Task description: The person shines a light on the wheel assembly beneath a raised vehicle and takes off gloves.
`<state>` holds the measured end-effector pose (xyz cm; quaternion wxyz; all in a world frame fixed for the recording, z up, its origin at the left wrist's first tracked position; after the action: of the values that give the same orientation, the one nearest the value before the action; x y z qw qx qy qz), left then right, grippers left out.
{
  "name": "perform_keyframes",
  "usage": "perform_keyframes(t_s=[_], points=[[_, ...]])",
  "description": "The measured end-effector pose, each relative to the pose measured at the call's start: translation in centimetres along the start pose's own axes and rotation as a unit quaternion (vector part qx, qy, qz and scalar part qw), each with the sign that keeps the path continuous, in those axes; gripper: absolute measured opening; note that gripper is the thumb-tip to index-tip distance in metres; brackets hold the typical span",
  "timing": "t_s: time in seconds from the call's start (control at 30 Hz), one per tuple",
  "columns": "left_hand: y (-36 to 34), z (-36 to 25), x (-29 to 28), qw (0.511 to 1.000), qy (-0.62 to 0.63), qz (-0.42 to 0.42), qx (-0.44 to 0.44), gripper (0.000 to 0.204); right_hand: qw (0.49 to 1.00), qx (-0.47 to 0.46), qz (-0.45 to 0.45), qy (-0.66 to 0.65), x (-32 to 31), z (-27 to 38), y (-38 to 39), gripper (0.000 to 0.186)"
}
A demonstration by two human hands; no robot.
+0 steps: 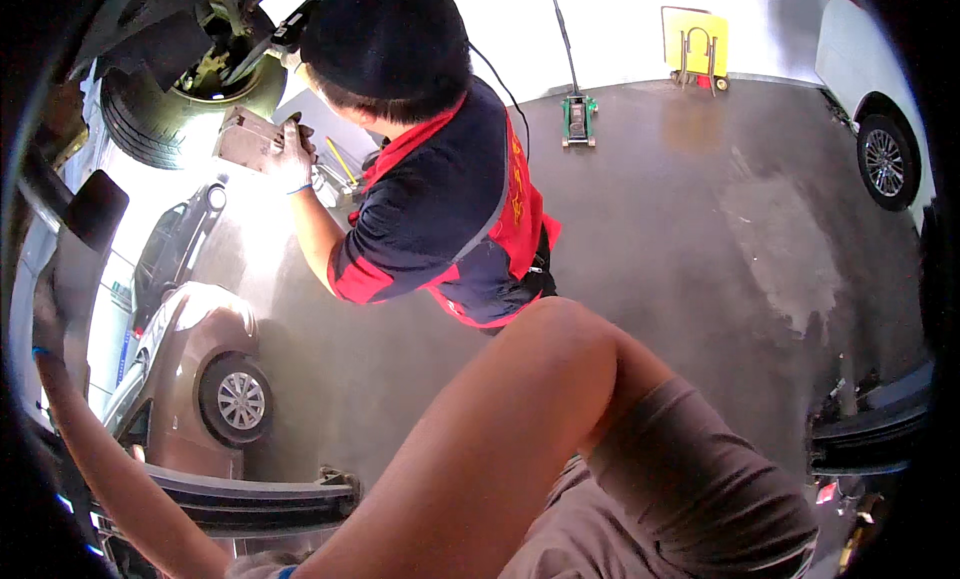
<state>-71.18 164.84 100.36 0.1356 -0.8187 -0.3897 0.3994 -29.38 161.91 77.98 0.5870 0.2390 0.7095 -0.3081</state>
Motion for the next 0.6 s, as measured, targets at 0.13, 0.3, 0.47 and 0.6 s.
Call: perform_keyframes(t_s=[0.13,0.3,0.47,0.6], points=[[-0.3,0.5,0.3,1.000,-0.004,0.003,-0.004,0.043,1.000,-0.004,0.006,-0.010,0.4,-0.6,-0.3,0.023],[0.0,0.8,0.4,1.000,-0.002,0.004,-0.013,0.043,0.999,0.008,0.030,-0.024,1.9,-1.4,-0.5,0.025],[0.6,0.7,0.8,1.000,0.003,0.018,-0.022,0.042,0.992,0.082,0.075,-0.066,7.2,-4.4,1.7,0.026],[0.3,-0.4,2.1,0.998,0.012,0.043,-0.036,0.042,0.957,0.233,0.048,-0.166,18.2,-10.0,7.6,0.037]])
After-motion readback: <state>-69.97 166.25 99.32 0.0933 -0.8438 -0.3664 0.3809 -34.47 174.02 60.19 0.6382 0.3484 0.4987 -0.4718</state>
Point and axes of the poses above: each hand's wrist, its own y-axis away from the middle knuckle, its own x-axis out of the palm, z = x × y, the point moved 6 cm from there along -y, towards the middle knuckle, and after that the axes turned 7 degrees about y, right-handed, at the moved point
